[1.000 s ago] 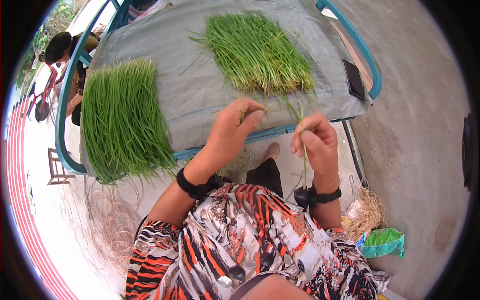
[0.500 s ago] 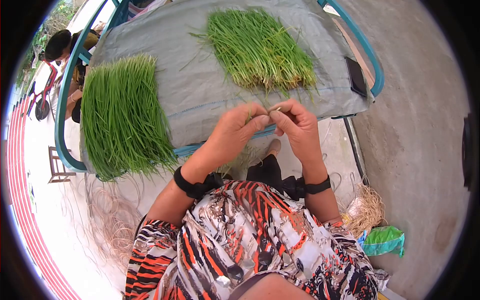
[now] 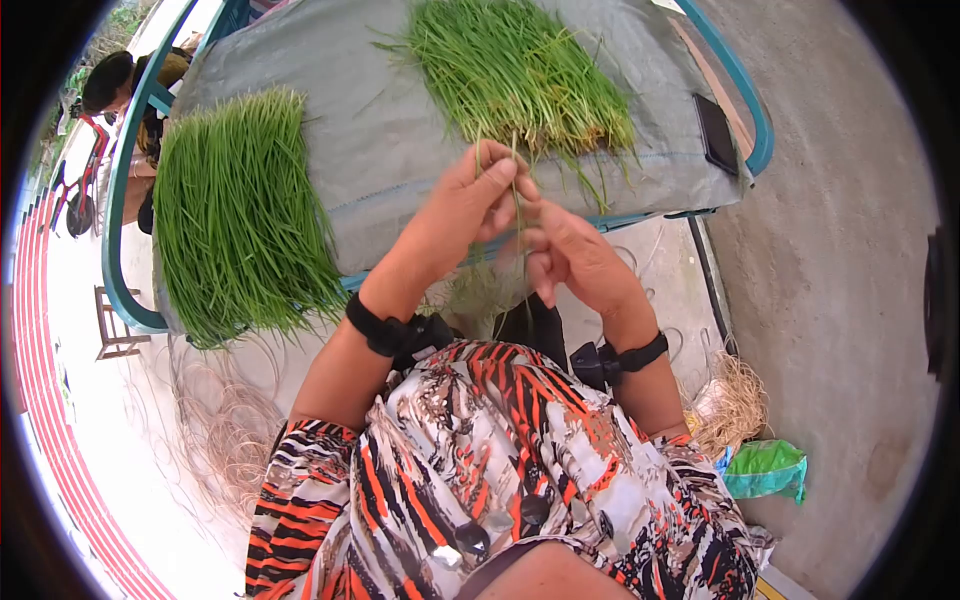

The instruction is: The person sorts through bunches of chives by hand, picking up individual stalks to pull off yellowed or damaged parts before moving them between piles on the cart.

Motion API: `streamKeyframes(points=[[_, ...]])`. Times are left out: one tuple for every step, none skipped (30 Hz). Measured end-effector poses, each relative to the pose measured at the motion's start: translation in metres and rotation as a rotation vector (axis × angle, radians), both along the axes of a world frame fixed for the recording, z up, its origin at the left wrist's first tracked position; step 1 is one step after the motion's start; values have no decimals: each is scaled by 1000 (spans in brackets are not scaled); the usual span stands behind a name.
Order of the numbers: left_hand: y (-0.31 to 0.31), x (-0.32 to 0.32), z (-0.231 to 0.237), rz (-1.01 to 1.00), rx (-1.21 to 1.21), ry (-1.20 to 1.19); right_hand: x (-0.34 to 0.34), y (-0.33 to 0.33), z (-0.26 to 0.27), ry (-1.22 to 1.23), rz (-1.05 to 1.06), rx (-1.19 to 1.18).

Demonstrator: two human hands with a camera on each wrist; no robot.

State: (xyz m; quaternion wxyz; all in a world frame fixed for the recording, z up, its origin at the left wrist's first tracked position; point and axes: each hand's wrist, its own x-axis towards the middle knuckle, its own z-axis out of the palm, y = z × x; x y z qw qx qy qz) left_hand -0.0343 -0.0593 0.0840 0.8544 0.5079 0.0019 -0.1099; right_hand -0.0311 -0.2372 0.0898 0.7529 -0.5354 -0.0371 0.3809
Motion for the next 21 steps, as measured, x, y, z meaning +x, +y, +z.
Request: streamKeyframes(points=[[2, 3, -2, 21, 7, 14, 0, -1, -8, 52, 72, 34], [5, 5, -5, 40, 15, 29, 3, -2, -18, 58, 119, 48], [9, 9, -9, 89, -9, 39, 5, -4, -24, 64, 166, 63], [14, 13, -15, 138, -34, 47, 6, -6, -27, 121, 157, 116], [20, 17, -21, 188, -58, 55, 7, -9, -28, 178, 148, 168], [27, 21, -26, 229, -96, 55, 7, -12, -30, 234, 139, 220], [35, 25, -31, 271, -134, 55, 7, -15, -32, 241, 129, 229], [42, 29, -36, 312, -172, 55, 6, -18, -35, 248, 120, 236], [49, 32, -41, 343, -194, 50, 6, -20, -36, 255, 111, 244], [56, 35, -46, 375, -215, 45, 5, -22, -38, 264, 106, 240], [62, 38, -51, 407, -236, 40, 4, -24, -39, 273, 100, 236], [67, 40, -55, 437, -254, 38, 3, -24, -40, 283, 96, 233], [72, 41, -59, 468, -272, 37, 1, -24, -40, 287, 84, 216], [76, 43, -63, 498, -290, 35, -2, -24, -40, 290, 72, 199], [78, 44, -66, 521, -279, 40, -3, -24, -40, 292, 60, 182], [80, 45, -69, 544, -267, 44, -4, -24, -40, 292, 64, 178], [81, 46, -73, 567, -255, 49, -5, -25, -40, 292, 68, 173], [81, 46, -75, 573, -238, 28, -6, -26, -41, 293, 72, 168], [81, 46, -76, 579, -220, 6, -6, -27, -44, 297, 82, 180], [82, 46, -78, 585, -203, -16, -7, -30, -49, 301, 93, 192], [80, 46, -77, 600, -149, -43, -7, -31, -52, 305, 104, 203]])
